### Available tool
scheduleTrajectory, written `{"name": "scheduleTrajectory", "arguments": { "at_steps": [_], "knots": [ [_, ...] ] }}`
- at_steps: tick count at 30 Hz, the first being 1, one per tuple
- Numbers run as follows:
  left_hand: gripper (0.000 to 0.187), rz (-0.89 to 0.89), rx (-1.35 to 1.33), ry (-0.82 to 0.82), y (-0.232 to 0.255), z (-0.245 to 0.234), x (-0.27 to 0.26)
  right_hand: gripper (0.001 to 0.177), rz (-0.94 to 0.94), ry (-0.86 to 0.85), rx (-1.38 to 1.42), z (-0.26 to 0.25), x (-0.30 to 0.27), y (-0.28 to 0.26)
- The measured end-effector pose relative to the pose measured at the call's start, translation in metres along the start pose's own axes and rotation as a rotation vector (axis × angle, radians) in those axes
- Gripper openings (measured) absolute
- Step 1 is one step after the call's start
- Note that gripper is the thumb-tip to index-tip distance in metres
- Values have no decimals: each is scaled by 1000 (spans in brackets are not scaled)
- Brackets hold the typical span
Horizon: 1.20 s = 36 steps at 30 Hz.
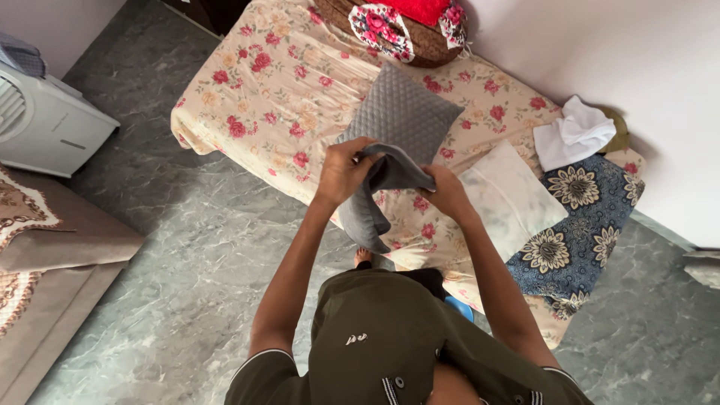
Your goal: The person removes a pillow from a grey pillowcase, then takes a new white pillow and stuffs it into the same pillowcase by hand, smoothing the surface and adjusting the corners.
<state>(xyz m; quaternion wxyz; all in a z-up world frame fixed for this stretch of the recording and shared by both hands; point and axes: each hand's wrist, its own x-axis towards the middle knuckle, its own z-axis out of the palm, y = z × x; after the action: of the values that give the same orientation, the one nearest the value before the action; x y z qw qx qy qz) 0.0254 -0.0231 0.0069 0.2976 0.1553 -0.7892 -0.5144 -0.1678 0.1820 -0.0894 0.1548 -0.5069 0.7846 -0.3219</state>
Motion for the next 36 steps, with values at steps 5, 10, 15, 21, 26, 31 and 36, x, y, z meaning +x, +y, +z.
{"name": "scheduleTrajectory", "arguments": {
  "at_steps": [5, 10, 15, 21, 26, 31, 36],
  "knots": [
    [21, -128, -56, 12, -29, -10, -7, 17, 142, -108, -2, 36, -22, 56],
    [23, -106, 297, 5, -75, -16, -17, 20, 313, -297, -92, 45, -31, 82],
    [26, -280, 506, -23, -117, -13, -21, 28, 275, -320, -175, 34, -23, 97],
    [27, -267, 612, 52, -115, -13, 6, 30, 27, -171, -184, 0, 13, 103],
    [18, -64, 471, 48, -81, -25, 56, 18, 49, -75, -245, -60, 53, 55],
    [35, 150, 643, 68, -38, -41, 106, 39, -252, 186, -257, -127, 86, -15],
    [36, 508, 846, 361, 22, -67, 143, 39, -431, 307, -399, -208, 105, -81]
  ]
}}
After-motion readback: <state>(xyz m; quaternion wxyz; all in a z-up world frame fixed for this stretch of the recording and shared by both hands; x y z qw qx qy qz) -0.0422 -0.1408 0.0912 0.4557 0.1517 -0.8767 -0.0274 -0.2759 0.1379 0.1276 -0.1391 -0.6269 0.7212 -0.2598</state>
